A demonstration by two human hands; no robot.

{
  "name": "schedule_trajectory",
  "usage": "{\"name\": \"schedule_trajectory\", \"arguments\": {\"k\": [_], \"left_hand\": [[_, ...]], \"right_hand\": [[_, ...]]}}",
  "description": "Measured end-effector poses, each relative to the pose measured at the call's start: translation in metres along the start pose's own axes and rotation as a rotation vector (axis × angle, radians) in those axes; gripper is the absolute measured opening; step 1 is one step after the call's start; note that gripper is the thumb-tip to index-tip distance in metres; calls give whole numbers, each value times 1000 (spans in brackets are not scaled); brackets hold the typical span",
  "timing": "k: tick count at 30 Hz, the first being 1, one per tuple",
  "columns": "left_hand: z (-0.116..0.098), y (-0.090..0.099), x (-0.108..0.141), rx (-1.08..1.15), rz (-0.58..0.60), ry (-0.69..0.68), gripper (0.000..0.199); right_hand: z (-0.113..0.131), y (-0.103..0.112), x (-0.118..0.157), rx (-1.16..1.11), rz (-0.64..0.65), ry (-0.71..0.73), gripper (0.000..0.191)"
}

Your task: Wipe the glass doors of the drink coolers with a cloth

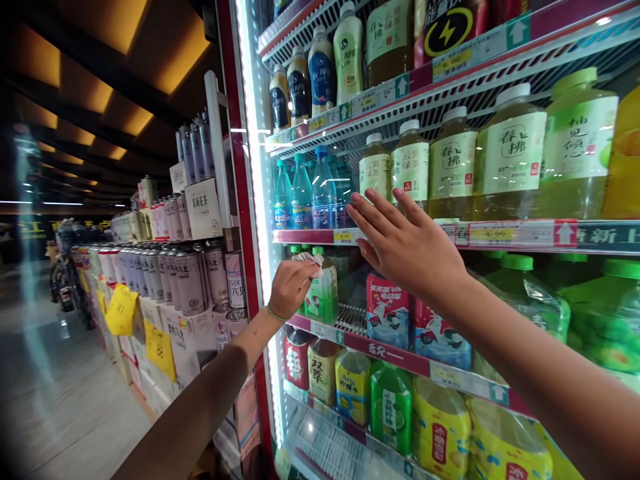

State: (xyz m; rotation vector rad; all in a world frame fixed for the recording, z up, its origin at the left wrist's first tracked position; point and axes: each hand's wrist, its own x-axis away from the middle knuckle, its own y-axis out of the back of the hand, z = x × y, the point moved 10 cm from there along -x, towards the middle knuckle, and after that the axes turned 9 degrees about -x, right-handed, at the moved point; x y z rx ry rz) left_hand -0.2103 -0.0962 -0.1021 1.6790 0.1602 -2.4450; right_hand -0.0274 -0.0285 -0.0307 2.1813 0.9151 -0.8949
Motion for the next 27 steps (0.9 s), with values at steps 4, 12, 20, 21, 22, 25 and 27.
{"name": "schedule_trajectory", "arguments": {"k": [4, 12, 20, 21, 22, 25, 27], "left_hand": [[25, 13, 0, -72, -137, 173, 24], [20, 8, -1, 7, -57, 102, 23], [12, 8, -3, 76, -78, -7, 25], [19, 9, -4, 66, -91, 16, 25], [33, 13, -5, 37, -125, 90, 24], [77, 26, 3, -65, -231, 381, 23], [80, 28, 9, -73, -240, 415, 24]], "right_hand": [[0, 0, 0, 14, -4, 2, 73], [0, -1, 0, 9, 8, -7, 70], [0, -1, 0, 31, -1, 16, 69], [0, -1, 0, 32, 0, 16, 68], [0, -1, 0, 31, 0, 14, 68], [0, 0, 0, 26, -12, 9, 67], [0, 1, 0, 21, -24, 14, 68]]}}
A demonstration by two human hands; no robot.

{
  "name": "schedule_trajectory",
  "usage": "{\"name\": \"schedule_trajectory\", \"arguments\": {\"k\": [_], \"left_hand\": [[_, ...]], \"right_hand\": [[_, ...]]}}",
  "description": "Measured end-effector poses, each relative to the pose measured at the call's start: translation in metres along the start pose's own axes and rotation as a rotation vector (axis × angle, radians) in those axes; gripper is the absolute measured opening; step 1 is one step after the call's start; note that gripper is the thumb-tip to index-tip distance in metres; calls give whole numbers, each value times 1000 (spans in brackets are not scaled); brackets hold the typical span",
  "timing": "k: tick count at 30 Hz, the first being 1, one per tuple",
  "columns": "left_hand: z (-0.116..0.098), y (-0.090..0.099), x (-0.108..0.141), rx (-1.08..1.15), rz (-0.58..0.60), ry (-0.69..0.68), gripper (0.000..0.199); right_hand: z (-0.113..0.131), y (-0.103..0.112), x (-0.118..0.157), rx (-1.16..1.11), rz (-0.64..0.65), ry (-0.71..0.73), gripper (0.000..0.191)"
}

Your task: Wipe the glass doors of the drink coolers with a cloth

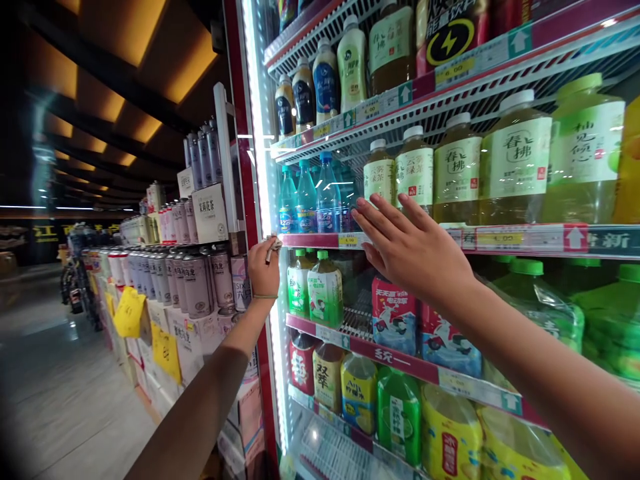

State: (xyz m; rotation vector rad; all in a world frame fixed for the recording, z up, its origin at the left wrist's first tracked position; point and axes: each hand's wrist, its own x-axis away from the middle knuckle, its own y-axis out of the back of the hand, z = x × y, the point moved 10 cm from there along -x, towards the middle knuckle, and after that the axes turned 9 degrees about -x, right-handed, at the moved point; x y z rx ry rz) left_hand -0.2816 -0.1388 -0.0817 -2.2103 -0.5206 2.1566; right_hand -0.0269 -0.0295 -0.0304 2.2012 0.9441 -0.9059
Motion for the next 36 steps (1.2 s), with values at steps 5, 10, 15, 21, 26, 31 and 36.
{"name": "schedule_trajectory", "arguments": {"k": [5, 10, 15, 21, 26, 31, 36], "left_hand": [[-21, -4, 25, 54, 78, -146, 24], [1, 8, 21, -35, -13, 14, 25], [-4, 0, 25, 11, 126, -134, 22], [15, 9, 29, -38, 89, 6, 24], [-19, 1, 33, 50, 142, -76, 23], [-46, 3, 30, 64, 39, -26, 25], [-73, -6, 31, 83, 114, -189, 30]], "right_hand": [[1, 0, 0, -12, -11, 17, 72], [0, 1, 0, -17, -24, 19, 72], [1, 0, 0, -18, -28, 24, 72], [1, -1, 0, 2, -19, 22, 73], [0, 0, 1, -10, -14, 24, 76], [1, 0, 0, 1, 3, 17, 77], [0, 0, 1, -80, -18, 8, 77]]}}
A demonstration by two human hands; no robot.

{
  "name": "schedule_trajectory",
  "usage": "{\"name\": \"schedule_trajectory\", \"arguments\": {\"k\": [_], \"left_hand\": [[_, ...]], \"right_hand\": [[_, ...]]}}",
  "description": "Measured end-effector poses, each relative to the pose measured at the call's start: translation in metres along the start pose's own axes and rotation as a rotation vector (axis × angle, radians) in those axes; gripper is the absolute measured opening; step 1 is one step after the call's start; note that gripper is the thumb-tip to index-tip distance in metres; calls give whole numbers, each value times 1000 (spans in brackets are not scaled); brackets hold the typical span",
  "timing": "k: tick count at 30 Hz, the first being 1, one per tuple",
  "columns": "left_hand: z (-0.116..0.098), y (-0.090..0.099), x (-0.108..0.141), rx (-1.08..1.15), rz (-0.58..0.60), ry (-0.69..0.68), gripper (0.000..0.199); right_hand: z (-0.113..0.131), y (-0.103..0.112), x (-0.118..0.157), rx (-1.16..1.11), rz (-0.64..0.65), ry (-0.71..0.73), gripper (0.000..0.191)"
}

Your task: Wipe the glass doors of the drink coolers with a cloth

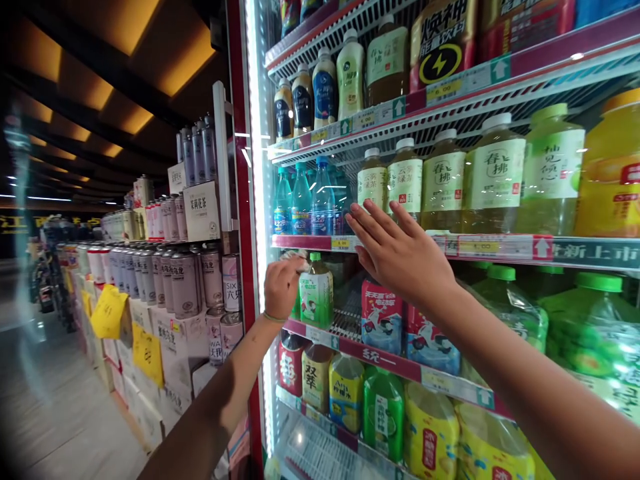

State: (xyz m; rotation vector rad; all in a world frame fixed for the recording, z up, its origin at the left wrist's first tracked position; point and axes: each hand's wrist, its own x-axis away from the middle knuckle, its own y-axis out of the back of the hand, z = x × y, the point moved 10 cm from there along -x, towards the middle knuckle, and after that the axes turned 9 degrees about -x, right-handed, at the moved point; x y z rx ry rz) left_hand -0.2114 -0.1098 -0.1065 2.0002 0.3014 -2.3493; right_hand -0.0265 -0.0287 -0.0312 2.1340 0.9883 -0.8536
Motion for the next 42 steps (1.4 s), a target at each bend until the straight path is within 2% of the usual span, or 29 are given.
{"name": "schedule_trajectory", "arguments": {"k": [3, 8, 9, 12, 14, 19, 23, 25, 28, 30, 32, 34, 37, 38, 39, 42], "left_hand": [[10, 9, 0, -54, -111, 133, 30], [-29, -5, 2, 45, 30, -123, 31], [-27, -5, 1, 45, 34, -107, 30], [-5, 2, -7, -9, -40, 89, 28], [-5, 3, -10, -9, -56, 126, 28], [-46, -7, -17, 109, 43, -100, 29], [-44, 0, -24, 50, -58, 41, 24], [-56, -7, -26, 83, -5, 14, 24], [-85, -20, -26, 171, 123, -147, 27], [-90, -17, -27, 162, 79, -129, 25], [-89, -10, -28, 131, -19, -44, 25], [-100, -10, -29, 140, -31, -55, 25], [-128, -22, -30, 201, 99, -306, 25], [-129, -23, -32, 197, 108, -346, 25], [-122, -22, -37, 176, 75, -313, 24], [-89, -11, -46, 65, -93, 8, 21]], "right_hand": [[-1, 2, 2, -78, -35, 3, 77], [-4, 1, 3, -106, -11, -15, 75], [-5, 1, 3, -106, 1, -13, 74], [-6, 5, 7, -114, 47, 8, 74], [-7, 12, 17, -113, 78, 15, 76], [-7, 42, 71, 14, 96, 18, 83], [3, 50, 121, 32, 125, 77, 79], [5, 47, 135, 18, 147, 82, 76], [5, 42, 141, 23, 165, 69, 75], [6, 41, 141, 28, 161, 75, 74], [7, 44, 141, 32, 147, 87, 73], [9, 49, 142, 33, 120, 106, 72], [13, 58, 147, 31, 65, 152, 65], [15, 60, 149, 34, 52, 168, 62], [16, 61, 150, 41, 40, 182, 58], [18, 62, 151, 57, 24, 210, 48]]}}
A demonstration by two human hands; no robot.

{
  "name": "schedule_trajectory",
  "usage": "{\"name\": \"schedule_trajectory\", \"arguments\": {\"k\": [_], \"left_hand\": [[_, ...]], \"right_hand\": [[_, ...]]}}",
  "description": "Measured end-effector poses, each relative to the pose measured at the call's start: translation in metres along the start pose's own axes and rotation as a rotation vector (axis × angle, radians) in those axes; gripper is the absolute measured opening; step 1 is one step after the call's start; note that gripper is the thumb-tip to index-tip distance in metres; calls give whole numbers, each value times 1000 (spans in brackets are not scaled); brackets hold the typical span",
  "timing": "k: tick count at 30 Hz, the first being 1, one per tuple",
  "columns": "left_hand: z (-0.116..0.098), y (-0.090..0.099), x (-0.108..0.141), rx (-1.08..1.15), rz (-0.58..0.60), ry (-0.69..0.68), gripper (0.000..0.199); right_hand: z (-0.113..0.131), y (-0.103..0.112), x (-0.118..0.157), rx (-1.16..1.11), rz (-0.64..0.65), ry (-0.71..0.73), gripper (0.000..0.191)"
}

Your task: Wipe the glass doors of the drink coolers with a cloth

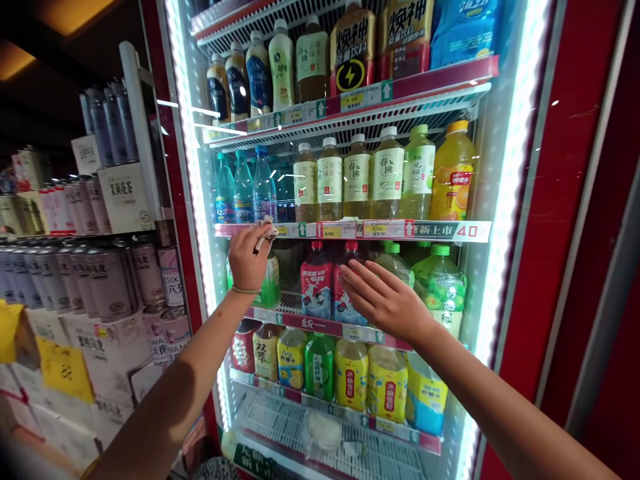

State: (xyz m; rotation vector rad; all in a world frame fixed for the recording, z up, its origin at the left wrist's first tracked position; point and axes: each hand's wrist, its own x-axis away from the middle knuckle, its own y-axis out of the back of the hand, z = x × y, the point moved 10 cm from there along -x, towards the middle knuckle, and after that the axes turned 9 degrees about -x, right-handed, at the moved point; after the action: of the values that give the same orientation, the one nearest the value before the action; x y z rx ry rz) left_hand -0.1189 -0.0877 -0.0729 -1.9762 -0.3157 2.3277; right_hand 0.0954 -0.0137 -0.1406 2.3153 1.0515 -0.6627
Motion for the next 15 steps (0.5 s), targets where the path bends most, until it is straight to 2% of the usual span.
{"name": "schedule_trajectory", "arguments": {"k": [1, 2, 5, 6, 7, 10, 11, 13, 15], "left_hand": [[0, 0, 2, -9, -12, 41, 21], [-10, -4, 5, 14, 26, 0, 22], [-46, -20, 18, 139, 218, -232, 26], [-51, -21, 21, 159, 237, -291, 25], [-47, -20, 19, 150, 228, -290, 25], [-5, -6, 5, 10, 41, -28, 21], [3, -3, 4, -21, -1, 34, 21], [-4, -6, 3, -4, 17, 12, 23], [-29, -17, 6, 87, 128, -137, 26]], "right_hand": [[0, 0, 0, -3, 1, 0, 47], [-1, -1, 0, -11, 0, -5, 47], [-3, 0, 0, -44, -5, -30, 48], [-3, 1, 0, -51, -12, -31, 48], [-3, 2, 1, -54, -20, -28, 47], [1, 3, 0, -37, -24, 2, 40], [2, 3, 0, -24, -21, 15, 36], [5, 3, 0, 7, -14, 40, 28], [6, 5, -1, 35, -26, 57, 20]]}}
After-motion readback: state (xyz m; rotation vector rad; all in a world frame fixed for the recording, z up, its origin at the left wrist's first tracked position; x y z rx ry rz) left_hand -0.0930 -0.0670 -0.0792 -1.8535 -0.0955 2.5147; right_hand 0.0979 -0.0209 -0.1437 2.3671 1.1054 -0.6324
